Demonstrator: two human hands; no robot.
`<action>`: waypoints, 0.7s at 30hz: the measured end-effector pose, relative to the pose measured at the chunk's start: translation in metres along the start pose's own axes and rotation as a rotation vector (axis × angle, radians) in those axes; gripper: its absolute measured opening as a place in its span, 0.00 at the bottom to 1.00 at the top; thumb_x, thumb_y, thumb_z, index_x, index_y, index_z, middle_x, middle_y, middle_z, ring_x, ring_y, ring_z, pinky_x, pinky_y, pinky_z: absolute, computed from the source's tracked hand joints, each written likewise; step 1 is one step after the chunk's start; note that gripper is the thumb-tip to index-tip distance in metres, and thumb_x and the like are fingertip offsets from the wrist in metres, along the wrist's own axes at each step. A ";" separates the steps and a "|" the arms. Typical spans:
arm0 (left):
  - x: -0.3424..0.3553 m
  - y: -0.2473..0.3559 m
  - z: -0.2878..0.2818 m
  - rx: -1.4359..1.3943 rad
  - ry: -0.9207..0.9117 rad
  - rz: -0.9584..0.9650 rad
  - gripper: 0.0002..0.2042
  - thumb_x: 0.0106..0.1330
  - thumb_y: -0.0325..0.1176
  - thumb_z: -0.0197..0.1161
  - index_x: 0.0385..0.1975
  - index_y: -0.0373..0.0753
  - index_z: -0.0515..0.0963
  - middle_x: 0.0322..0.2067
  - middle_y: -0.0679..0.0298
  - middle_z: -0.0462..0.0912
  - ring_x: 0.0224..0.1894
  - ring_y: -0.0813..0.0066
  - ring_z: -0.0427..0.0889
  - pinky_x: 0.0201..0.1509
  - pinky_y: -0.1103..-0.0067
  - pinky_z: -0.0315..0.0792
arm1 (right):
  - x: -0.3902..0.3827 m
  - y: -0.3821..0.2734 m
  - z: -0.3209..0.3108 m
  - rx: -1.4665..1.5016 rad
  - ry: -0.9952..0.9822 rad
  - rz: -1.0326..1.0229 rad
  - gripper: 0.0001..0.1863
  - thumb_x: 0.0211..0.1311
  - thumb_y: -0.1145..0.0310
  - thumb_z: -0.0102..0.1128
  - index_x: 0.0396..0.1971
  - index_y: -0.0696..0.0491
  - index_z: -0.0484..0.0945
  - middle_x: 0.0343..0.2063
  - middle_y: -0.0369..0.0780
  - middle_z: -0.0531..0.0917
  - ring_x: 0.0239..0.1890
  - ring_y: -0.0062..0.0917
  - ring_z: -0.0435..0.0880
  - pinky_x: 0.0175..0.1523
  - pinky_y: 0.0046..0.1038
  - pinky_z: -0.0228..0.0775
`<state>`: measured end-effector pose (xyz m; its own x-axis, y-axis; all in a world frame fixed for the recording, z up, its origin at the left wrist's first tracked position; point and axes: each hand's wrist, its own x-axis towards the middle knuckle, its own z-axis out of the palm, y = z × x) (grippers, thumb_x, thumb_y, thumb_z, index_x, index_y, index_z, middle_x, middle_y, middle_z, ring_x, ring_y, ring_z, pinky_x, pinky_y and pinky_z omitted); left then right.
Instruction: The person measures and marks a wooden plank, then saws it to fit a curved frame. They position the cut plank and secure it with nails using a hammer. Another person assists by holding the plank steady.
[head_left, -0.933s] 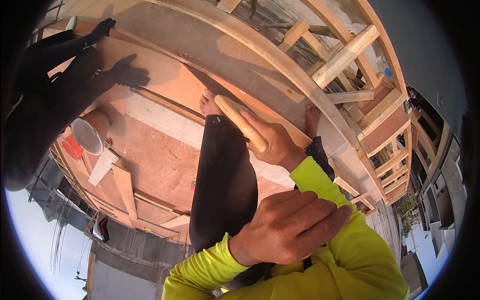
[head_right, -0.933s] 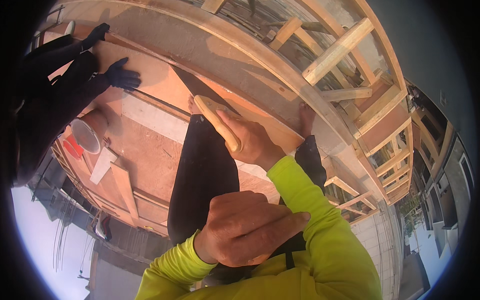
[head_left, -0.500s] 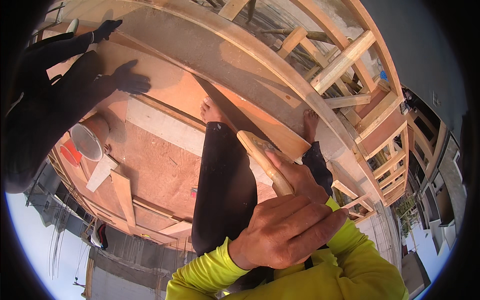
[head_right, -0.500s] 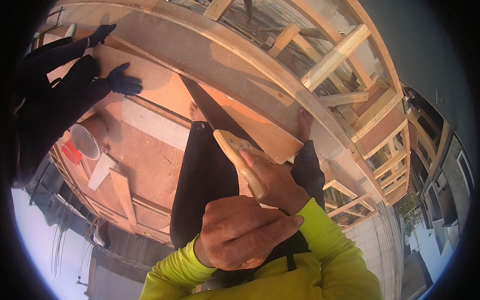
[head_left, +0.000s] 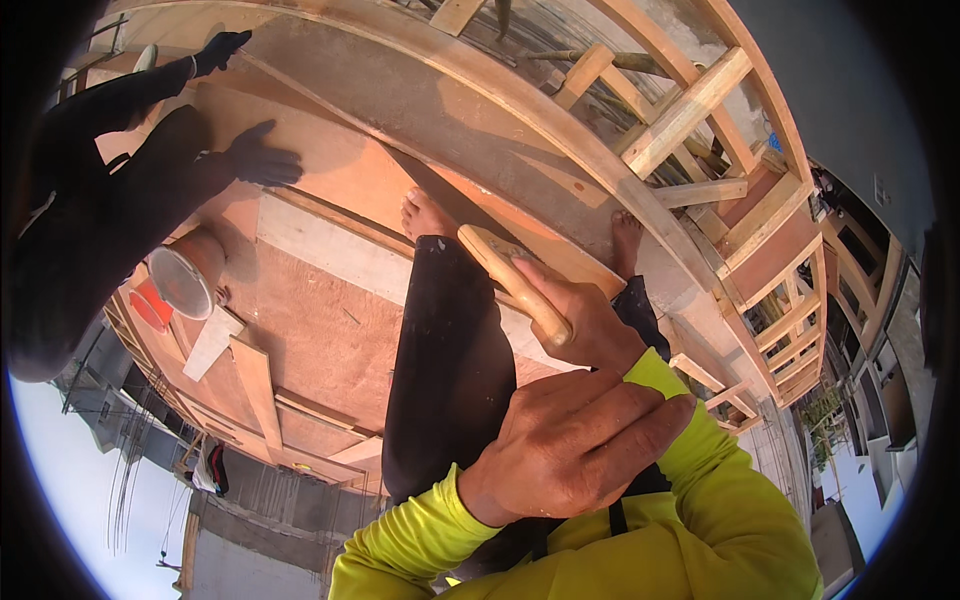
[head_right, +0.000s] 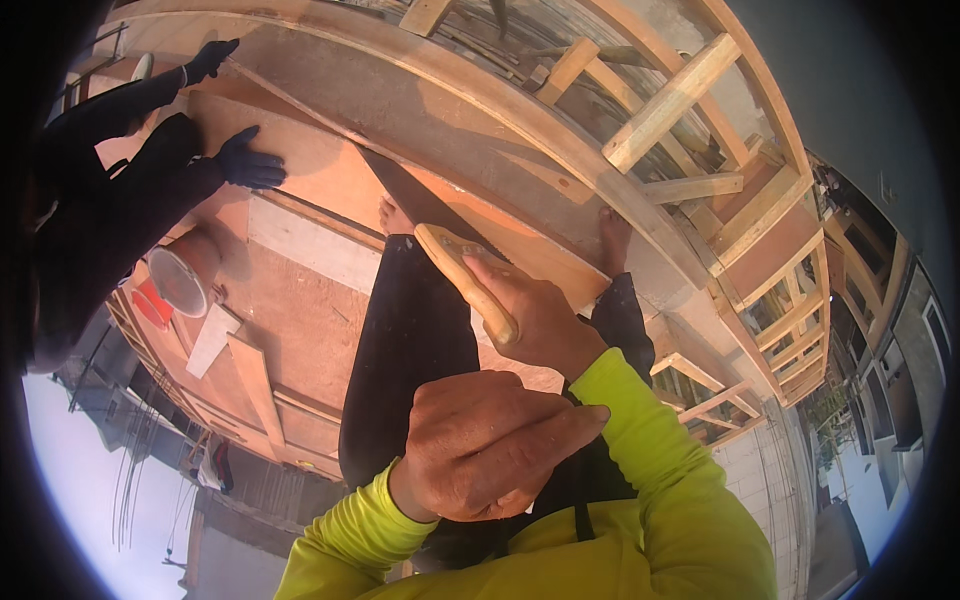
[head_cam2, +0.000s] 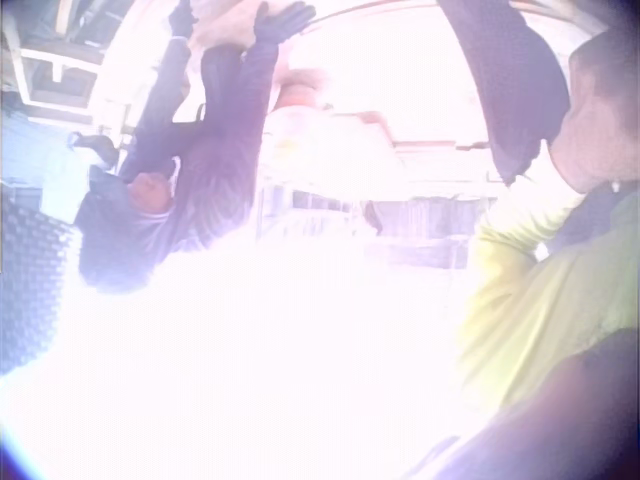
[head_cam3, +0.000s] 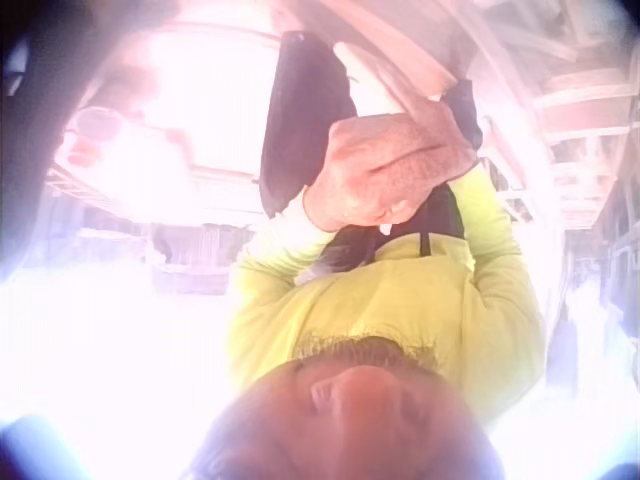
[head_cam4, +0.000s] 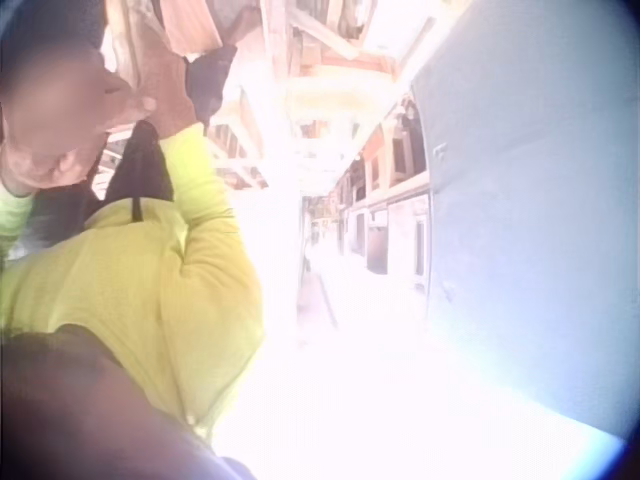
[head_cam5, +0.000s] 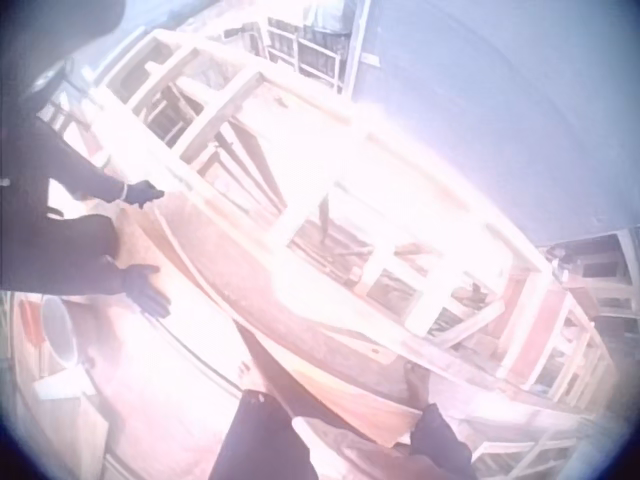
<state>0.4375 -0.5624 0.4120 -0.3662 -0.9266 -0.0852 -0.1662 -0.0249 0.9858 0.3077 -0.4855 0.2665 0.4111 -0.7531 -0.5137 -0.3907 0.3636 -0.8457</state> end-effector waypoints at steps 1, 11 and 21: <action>-0.003 0.001 0.005 -0.017 -0.015 -0.020 0.22 0.42 0.18 0.62 0.41 0.36 0.87 0.27 0.63 0.83 0.20 0.71 0.80 0.24 0.78 0.74 | 0.049 0.012 0.009 0.010 -0.086 0.130 0.35 0.60 0.72 0.62 0.70 0.51 0.67 0.54 0.52 0.82 0.51 0.49 0.83 0.57 0.41 0.76; 0.004 -0.013 0.003 0.024 0.043 -0.021 0.21 0.42 0.19 0.65 0.40 0.38 0.87 0.28 0.65 0.83 0.20 0.72 0.79 0.22 0.77 0.73 | -0.078 -0.030 -0.035 -0.025 -0.030 0.032 0.37 0.57 0.73 0.63 0.69 0.56 0.66 0.51 0.55 0.83 0.49 0.49 0.84 0.53 0.41 0.77; 0.002 -0.019 0.015 0.084 -0.040 -0.076 0.20 0.45 0.18 0.64 0.41 0.36 0.86 0.27 0.62 0.83 0.20 0.69 0.79 0.23 0.77 0.73 | 0.028 0.003 0.020 0.124 -0.100 0.177 0.31 0.65 0.65 0.62 0.68 0.52 0.68 0.59 0.50 0.80 0.59 0.44 0.80 0.61 0.40 0.75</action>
<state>0.4265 -0.5585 0.3912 -0.3859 -0.9074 -0.1666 -0.2701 -0.0616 0.9609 0.3344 -0.4947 0.2464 0.4269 -0.6155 -0.6625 -0.3627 0.5545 -0.7490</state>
